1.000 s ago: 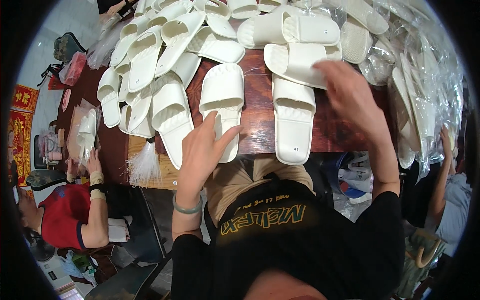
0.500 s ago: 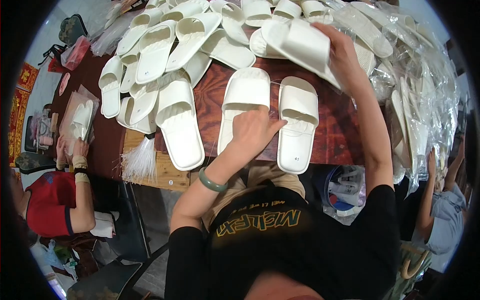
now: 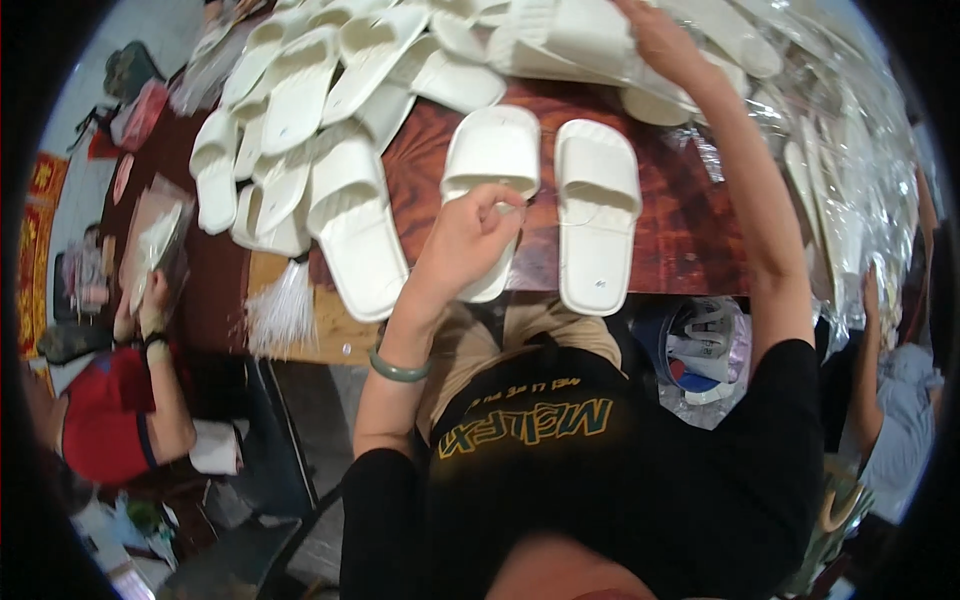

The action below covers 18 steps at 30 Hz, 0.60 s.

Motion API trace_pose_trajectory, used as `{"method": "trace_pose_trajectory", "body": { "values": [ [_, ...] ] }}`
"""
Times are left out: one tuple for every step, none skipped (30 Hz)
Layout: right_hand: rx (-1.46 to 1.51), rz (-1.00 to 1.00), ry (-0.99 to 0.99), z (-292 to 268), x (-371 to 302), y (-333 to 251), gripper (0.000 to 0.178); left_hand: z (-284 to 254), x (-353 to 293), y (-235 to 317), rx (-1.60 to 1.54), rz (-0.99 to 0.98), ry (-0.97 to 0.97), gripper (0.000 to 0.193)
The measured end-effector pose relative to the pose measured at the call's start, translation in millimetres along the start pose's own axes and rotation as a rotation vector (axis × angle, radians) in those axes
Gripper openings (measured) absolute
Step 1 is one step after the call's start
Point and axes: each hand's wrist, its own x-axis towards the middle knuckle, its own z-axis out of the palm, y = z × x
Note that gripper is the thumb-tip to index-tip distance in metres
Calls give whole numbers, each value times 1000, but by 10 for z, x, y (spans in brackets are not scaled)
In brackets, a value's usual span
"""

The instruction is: Hand-stitching and assembling parts of white slippers at a production table.

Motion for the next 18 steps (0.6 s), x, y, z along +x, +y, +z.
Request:
{"method": "trace_pose_trajectory", "body": {
  "values": [
    [33, -19, -5, -135, -56, -62, 52, -32, -17, -17, -192, -19, -49, 20],
    [63, -36, -5, -206, -86, -48, 48, -85, -42, 76, -280, -53, -83, 21],
    [2, -177, 116, -137, -97, 86, 49, -95, -82, 58, -441, -120, -117, 21],
    [-66, -321, 252, -19, -63, 264, 50, -102, -62, 14, -598, -169, -149, 23],
    [-148, -235, 158, 79, -33, 286, 49, -113, -102, -26, -520, -146, -143, 25],
    [-231, -148, 74, 121, -41, 255, 48, -97, -126, -158, -520, -154, -183, 25],
    [-217, -160, 164, 145, -41, 222, 42, -56, -180, -211, -589, -161, -174, 26],
    [-204, -173, 251, 99, -24, 186, 37, -45, -214, -212, -595, -187, -185, 26],
    [-214, -136, 283, 16, 19, 175, 34, -40, -255, -195, -716, -190, -230, 27],
    [-234, -89, 307, -83, 65, 241, 31, -25, -272, -177, -756, -204, -268, 28],
    [-331, 5, 280, -160, 178, 303, 29, -19, -277, -152, -760, -185, -281, 29],
    [-425, 110, 245, -200, 253, 384, 26, -14, -283, -123, -766, -175, -301, 30],
    [-450, 120, 293, -188, 319, 446, 24, -32, -295, -72, -754, -163, -288, 30],
    [-444, 116, 307, -120, 381, 517, 24, -47, -306, -15, -735, -160, -298, 31],
    [-457, 110, 273, 1, 423, 678, 26, -39, -299, 29, -719, -155, -320, 32],
    [-474, 108, 236, 133, 439, 853, 28, -10, -279, 35, -716, -145, -329, 32],
    [-325, 84, 216, 278, 421, 965, 43, 5, -278, 30, -706, -132, -319, 33],
    [-317, 77, 224, 311, 439, 901, 43, -5, -289, 2, -695, -125, -297, 33]
  ]
}}
